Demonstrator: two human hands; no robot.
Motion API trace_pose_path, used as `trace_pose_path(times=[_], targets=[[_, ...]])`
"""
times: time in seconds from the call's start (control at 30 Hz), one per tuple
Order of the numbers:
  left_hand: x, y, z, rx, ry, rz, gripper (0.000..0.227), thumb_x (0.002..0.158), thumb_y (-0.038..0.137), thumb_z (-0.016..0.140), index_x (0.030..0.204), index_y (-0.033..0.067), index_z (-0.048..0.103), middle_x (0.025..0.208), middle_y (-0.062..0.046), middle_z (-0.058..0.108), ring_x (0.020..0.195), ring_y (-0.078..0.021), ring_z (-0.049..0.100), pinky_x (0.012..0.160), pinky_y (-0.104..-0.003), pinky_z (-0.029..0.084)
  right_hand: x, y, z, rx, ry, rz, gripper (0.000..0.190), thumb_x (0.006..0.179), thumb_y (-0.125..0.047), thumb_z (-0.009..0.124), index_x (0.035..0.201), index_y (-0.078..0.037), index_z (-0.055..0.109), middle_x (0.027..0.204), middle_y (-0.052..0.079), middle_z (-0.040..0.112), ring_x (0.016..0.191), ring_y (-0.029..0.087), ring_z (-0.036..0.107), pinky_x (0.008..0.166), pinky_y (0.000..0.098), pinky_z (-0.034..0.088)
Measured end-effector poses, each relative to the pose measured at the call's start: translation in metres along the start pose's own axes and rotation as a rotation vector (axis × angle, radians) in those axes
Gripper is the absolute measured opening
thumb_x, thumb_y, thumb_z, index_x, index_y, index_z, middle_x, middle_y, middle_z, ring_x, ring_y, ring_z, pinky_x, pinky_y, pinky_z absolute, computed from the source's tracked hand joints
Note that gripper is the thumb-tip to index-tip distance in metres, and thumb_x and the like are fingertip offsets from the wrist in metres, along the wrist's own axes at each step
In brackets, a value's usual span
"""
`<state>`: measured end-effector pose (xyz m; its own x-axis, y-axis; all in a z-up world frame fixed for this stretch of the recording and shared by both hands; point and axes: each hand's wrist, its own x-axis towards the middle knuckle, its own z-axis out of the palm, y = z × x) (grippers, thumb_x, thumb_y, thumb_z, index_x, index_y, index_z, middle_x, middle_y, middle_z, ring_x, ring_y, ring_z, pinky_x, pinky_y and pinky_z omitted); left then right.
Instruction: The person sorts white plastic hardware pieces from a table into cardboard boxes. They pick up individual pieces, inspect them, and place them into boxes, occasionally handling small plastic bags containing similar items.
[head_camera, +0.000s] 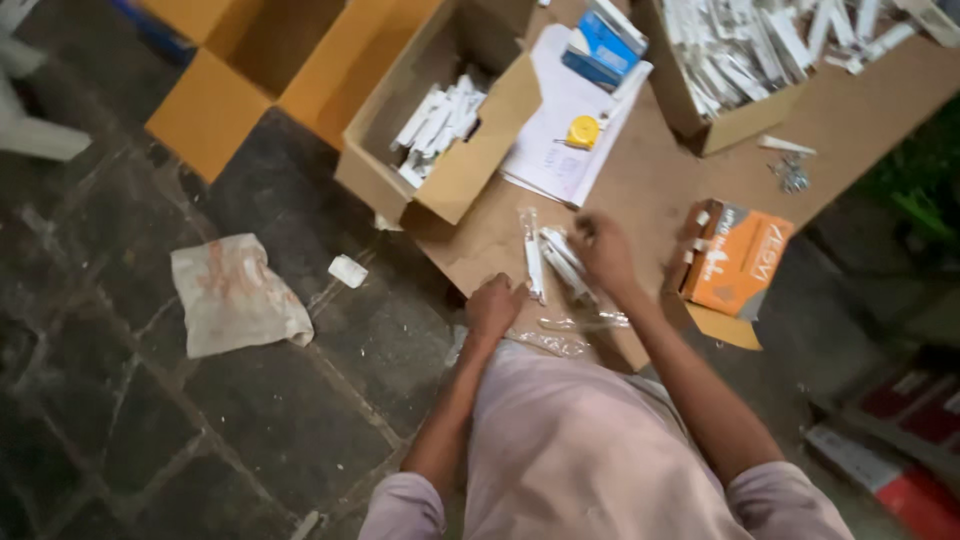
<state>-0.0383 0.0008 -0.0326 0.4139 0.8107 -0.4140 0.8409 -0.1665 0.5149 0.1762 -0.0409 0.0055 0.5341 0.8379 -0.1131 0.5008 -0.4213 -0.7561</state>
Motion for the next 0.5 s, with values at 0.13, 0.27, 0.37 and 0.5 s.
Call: trace_pose_path(times=[0.13, 0.27, 0.37, 0.5], targets=[[0.017, 0.021, 0.030, 0.113, -0.030, -0.019, 0.049, 0.087, 0.048, 0.071, 0.105, 0.0028, 0.068, 0.098, -0.021, 0.073, 0.092, -0.0426, 0.070, 0.081, -0.054, 0.054, -0.065, 0.057, 0.038, -0.507, -0.155, -0.069, 0.047, 0.077, -0.035, 0.079, 0.111, -0.005, 0.068, 0.110, 0.017, 0.063, 0.105, 0.036, 0.061, 0.084, 0.0497, 0.052], [0.034, 0.032, 0.032, 0.069, -0.045, 0.003, 0.041, 0.081, 0.039, 0.075, 0.103, 0.0042, 0.069, 0.094, -0.020, 0.074, 0.090, -0.0409, 0.071, 0.079, -0.052, 0.055, -0.082, 0.078, 0.054, -0.505, -0.111, -0.068, 0.036, 0.083, -0.026, 0.074, 0.111, -0.004, 0.068, 0.111, 0.016, 0.063, 0.104, 0.034, 0.063, 0.077, 0.0481, 0.054], [0.034, 0.030, 0.028, -0.449, -0.197, -0.139, 0.031, 0.082, 0.022, 0.072, 0.104, 0.0012, 0.066, 0.085, -0.017, 0.072, 0.079, -0.0366, 0.071, 0.066, -0.045, 0.056, -0.083, 0.085, 0.032, -0.141, -0.055, 0.019, 0.028, 0.085, -0.024, 0.073, 0.105, -0.004, 0.072, 0.106, 0.015, 0.067, 0.093, 0.032, 0.066, 0.077, 0.0445, 0.056], [0.028, 0.020, 0.034, -1.009, -0.222, -0.268, 0.043, 0.080, 0.008, 0.071, 0.112, 0.0012, 0.044, 0.076, -0.011, 0.066, 0.060, -0.0254, 0.067, 0.047, -0.038, 0.055, -0.104, 0.079, -0.011, 0.124, 0.008, 0.199, 0.015, 0.084, -0.019, 0.074, 0.091, -0.006, 0.078, 0.091, 0.008, 0.074, 0.078, 0.021, 0.071, 0.073, 0.0357, 0.056]])
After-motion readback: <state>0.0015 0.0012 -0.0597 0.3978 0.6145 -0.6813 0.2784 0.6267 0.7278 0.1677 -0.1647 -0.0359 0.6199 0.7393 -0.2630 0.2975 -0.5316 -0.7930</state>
